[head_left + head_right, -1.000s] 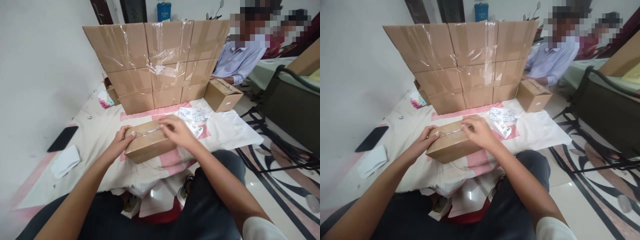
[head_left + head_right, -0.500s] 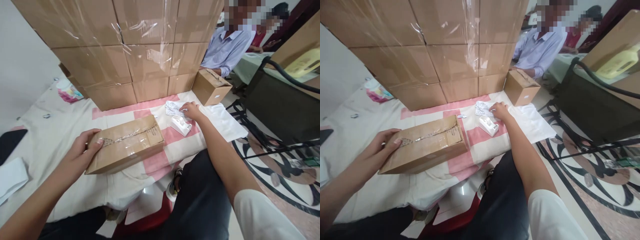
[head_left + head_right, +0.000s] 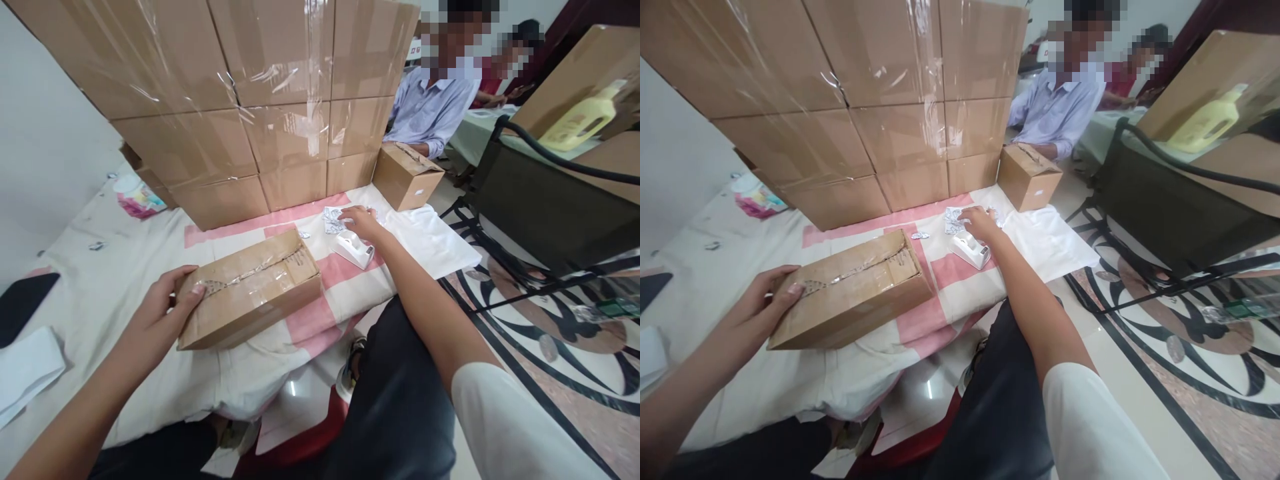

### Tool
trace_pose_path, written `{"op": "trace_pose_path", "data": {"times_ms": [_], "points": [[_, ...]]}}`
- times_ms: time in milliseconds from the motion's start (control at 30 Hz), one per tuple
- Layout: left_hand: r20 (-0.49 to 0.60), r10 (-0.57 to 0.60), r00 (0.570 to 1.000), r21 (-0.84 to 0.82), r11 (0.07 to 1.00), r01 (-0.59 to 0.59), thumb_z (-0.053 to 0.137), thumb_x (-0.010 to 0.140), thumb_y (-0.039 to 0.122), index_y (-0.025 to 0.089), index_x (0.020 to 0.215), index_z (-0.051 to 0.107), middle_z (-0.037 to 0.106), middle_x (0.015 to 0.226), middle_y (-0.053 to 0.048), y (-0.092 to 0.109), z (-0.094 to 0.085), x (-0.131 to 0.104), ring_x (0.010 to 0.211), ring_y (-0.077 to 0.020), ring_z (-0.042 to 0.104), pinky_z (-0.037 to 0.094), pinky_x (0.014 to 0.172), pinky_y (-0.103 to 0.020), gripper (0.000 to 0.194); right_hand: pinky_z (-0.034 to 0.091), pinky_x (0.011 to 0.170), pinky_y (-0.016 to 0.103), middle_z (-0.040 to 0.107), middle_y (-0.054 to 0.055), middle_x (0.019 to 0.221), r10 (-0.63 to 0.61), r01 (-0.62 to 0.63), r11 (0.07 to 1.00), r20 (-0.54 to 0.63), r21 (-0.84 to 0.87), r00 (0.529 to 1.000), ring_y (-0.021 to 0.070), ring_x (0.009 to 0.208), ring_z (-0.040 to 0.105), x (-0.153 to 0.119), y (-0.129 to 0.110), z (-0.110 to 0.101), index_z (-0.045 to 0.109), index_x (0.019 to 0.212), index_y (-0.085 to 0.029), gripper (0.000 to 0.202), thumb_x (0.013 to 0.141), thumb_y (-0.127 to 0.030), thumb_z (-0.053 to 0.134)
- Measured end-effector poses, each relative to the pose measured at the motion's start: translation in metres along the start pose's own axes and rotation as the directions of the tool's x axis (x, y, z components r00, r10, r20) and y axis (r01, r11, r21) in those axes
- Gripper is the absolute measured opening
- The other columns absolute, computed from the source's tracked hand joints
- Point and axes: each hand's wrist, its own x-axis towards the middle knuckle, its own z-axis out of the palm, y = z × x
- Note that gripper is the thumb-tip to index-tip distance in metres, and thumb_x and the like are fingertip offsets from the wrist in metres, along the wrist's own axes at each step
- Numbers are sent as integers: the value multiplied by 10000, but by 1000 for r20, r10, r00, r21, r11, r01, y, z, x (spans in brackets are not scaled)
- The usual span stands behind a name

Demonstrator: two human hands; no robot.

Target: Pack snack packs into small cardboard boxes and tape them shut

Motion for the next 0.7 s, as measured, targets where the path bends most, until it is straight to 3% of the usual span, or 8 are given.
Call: {"op": "trace_pose_path", "data": {"times_ms": [100,367,500,700], "points": [[3,-2,1000,-7,1000,2,507,880,660,330,1328,500,554,1359,-20,-1,-1,0,1098,-265,580,472,968,-387,556,242,1060,622,535,114,1502,-32,32,999,-11,28,999,338,1363,399,10,1,3,695,1230,-237,423,889,-145,462],[-12,-22,1000,-5,1000,22,515,848,698,342,1333,513,570,1348,-20,-3,1,3,1092,-267,584,472,960,-393,602,286,1051,545,609,148,1396,-14,14,1000,14,11,1000,320,1342,411,34,8,17,594,1392,-206,516,929,-148,374],[-23,-15,1000,-22,1000,15,517,860,674,326,1314,521,565,1352,-10,3,1,0,1120,-260,574,468,968,-368,571,288,1032,562,636,143,1353,-33,34,999,43,-10,999,354,1273,426,42,9,15,627,1359,-201,492,909,-161,431],[-32,-87,996,-38,996,86,527,846,693,334,1321,512,606,1293,-3,8,1,-6,1053,-261,612,523,837,-340,595,324,984,579,575,171,1343,-90,93,993,44,-70,995,392,1228,409,69,1,11,672,1294,-225,446,864,-199,555]]}}
